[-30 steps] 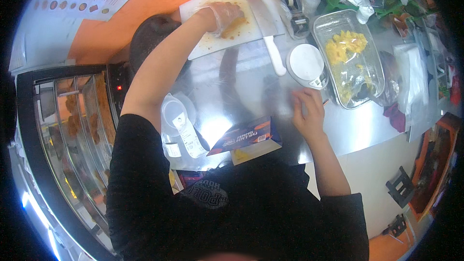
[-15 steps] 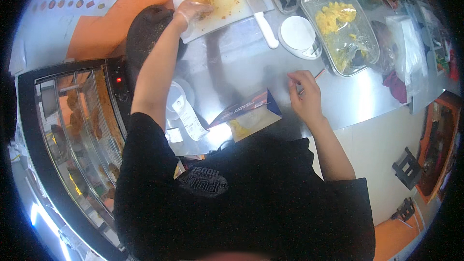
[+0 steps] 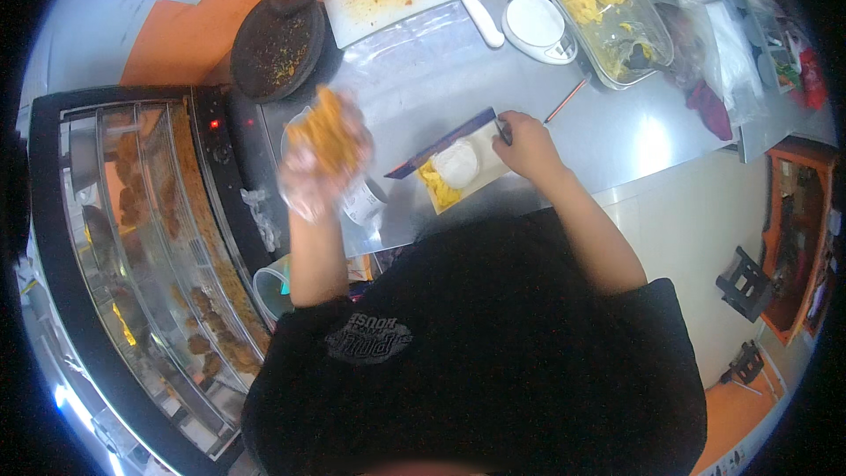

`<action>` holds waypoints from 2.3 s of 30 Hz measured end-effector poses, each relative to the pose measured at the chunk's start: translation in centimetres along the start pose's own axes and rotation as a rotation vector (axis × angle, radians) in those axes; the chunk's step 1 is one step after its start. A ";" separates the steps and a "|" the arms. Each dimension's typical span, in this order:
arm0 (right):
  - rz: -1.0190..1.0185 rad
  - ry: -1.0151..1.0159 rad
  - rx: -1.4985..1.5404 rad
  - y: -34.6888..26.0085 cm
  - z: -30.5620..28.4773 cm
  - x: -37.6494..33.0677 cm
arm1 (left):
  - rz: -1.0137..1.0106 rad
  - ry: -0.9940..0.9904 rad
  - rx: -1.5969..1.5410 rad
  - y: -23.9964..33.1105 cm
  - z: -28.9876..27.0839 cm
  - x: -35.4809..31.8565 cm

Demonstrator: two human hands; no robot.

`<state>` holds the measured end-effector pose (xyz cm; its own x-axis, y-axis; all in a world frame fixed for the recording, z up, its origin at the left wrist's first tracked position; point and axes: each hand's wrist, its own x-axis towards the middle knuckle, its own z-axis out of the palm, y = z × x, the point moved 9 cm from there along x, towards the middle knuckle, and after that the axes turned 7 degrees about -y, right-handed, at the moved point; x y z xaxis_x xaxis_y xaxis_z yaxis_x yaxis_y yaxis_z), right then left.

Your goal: The person retrieves a receipt and a food box, then scoops scrambled eggs into the box. They put on a disposable glove, cut a fried bread item, and place it into the box with the eggs. The person adds a small packet, closes the box, and places it into a plastic bag with a receipt.

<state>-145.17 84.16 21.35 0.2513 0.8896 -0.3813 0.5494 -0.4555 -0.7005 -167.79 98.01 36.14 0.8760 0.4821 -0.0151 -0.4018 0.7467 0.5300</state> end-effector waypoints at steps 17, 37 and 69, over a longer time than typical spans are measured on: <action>-0.103 -0.307 0.596 5.8 1.8 -0.3 | -0.153 0.311 2.155 -18.0 -0.6 4.2; -0.132 -0.371 0.545 6.4 2.3 -0.1 | 0.107 0.640 1.732 -15.0 -2.1 -0.1; -0.882 0.345 0.125 -7.2 -7.8 -11.3 | 0.160 0.665 0.918 -13.6 -3.4 -5.2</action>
<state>-145.75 77.70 35.39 0.0191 0.8659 0.4999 0.5688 0.4018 -0.7176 -167.75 86.92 26.10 0.4079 0.8925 -0.1925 0.0899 0.1706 0.9812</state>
